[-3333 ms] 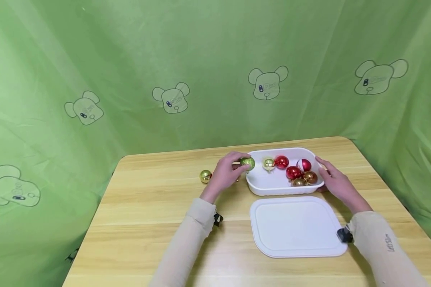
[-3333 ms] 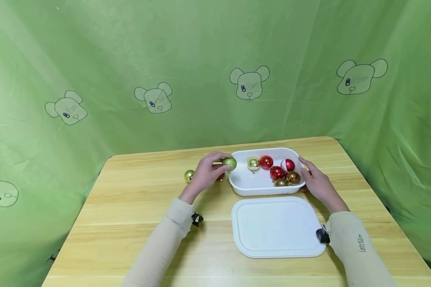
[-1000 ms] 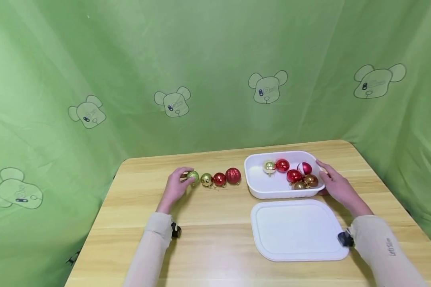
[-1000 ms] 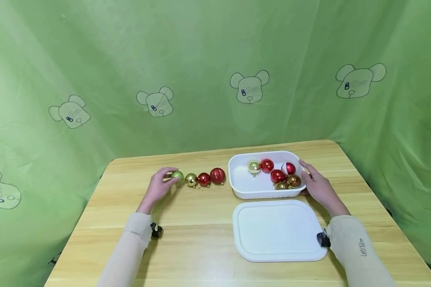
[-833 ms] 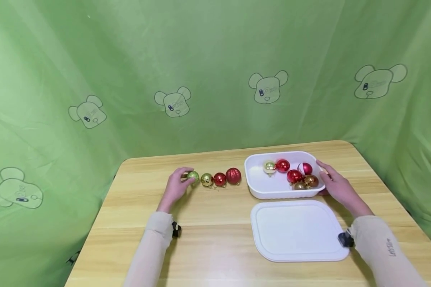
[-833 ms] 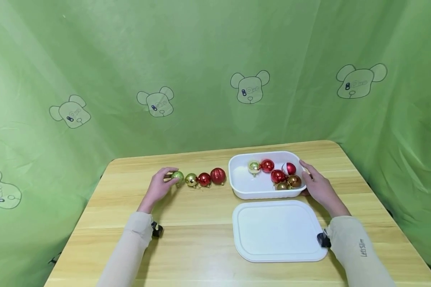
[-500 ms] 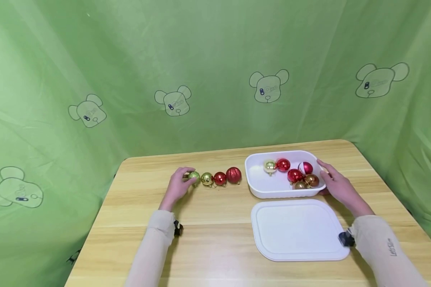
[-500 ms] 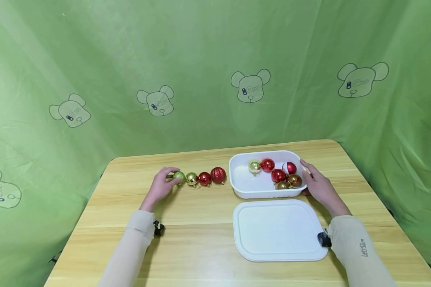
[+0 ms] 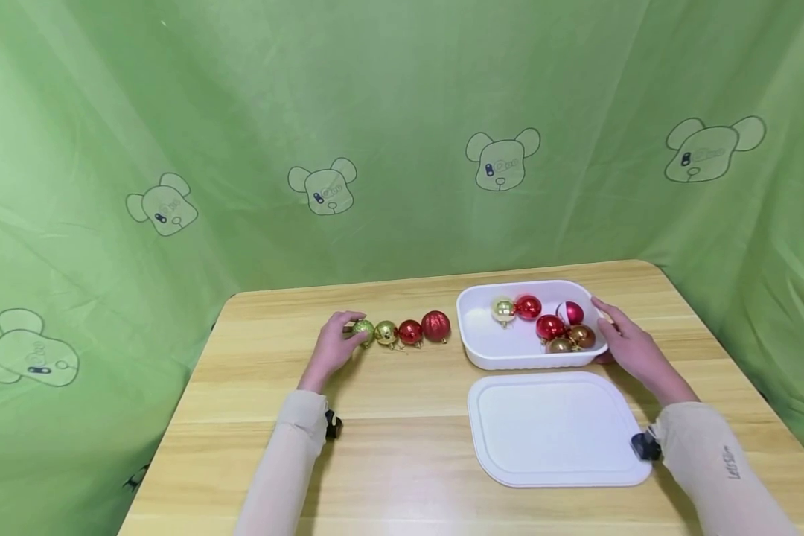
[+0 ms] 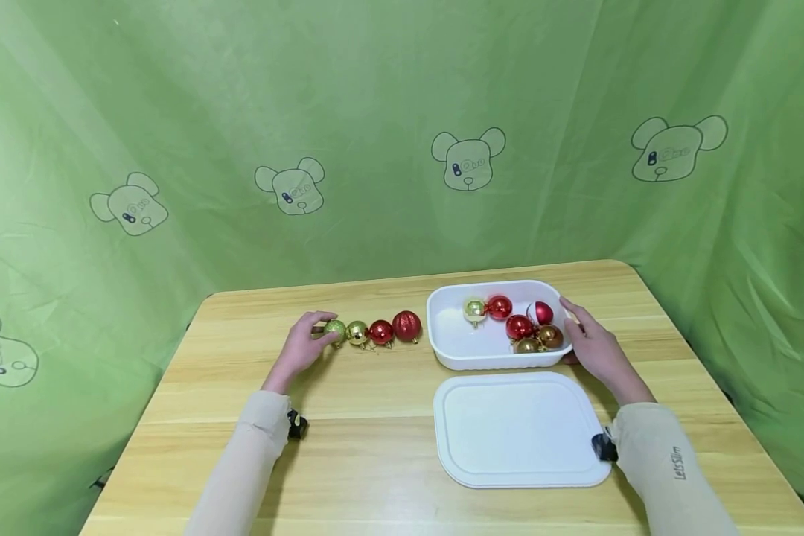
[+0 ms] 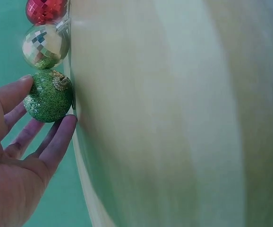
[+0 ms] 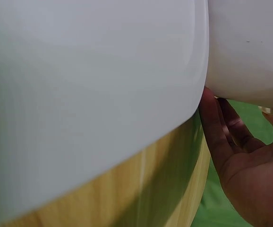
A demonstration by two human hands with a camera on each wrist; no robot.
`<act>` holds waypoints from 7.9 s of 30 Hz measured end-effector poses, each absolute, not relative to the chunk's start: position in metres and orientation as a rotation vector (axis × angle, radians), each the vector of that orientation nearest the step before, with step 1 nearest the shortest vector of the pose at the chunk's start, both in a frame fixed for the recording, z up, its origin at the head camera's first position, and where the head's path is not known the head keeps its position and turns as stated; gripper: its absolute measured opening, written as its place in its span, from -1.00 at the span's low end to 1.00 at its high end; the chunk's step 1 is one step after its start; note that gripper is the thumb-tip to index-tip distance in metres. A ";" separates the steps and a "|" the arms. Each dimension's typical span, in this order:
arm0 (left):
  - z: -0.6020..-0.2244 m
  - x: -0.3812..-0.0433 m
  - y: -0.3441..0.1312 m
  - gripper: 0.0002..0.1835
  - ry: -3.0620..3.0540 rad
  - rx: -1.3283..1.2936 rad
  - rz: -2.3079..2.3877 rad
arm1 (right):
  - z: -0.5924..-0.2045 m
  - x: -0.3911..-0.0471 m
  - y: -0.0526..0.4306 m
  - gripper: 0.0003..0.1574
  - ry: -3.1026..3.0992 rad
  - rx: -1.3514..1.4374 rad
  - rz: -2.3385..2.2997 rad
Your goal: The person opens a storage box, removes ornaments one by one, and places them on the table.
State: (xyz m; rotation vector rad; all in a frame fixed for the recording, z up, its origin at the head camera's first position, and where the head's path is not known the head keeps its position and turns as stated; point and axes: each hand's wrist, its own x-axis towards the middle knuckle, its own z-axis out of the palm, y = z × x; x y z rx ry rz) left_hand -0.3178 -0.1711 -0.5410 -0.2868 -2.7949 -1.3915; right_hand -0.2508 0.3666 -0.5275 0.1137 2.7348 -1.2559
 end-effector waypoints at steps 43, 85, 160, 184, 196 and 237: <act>-0.503 -0.310 -0.037 -0.56 -2.757 -0.762 -0.972 | -0.526 -0.251 0.367 -0.23 2.755 0.098 -1.240; -0.518 -0.324 0.084 -0.41 -2.965 -0.859 -0.286 | -0.526 -0.251 0.366 -0.22 2.802 0.054 -1.181; -0.506 -0.314 0.041 -0.54 -2.591 -0.955 -1.221 | -0.521 -0.255 0.365 -0.21 2.793 0.067 -1.157; -0.485 -0.295 -0.001 -0.54 -2.580 -0.970 -1.267 | -0.525 -0.253 0.367 -0.22 2.835 0.044 -1.133; -0.486 -0.291 -0.040 -0.57 -2.529 -0.923 -1.321 | -0.527 -0.254 0.368 -0.21 2.820 0.054 -1.117; -0.510 -0.274 -0.170 -0.55 -2.520 -0.605 -1.437 | -0.523 -0.252 0.365 -0.23 2.836 0.043 -1.127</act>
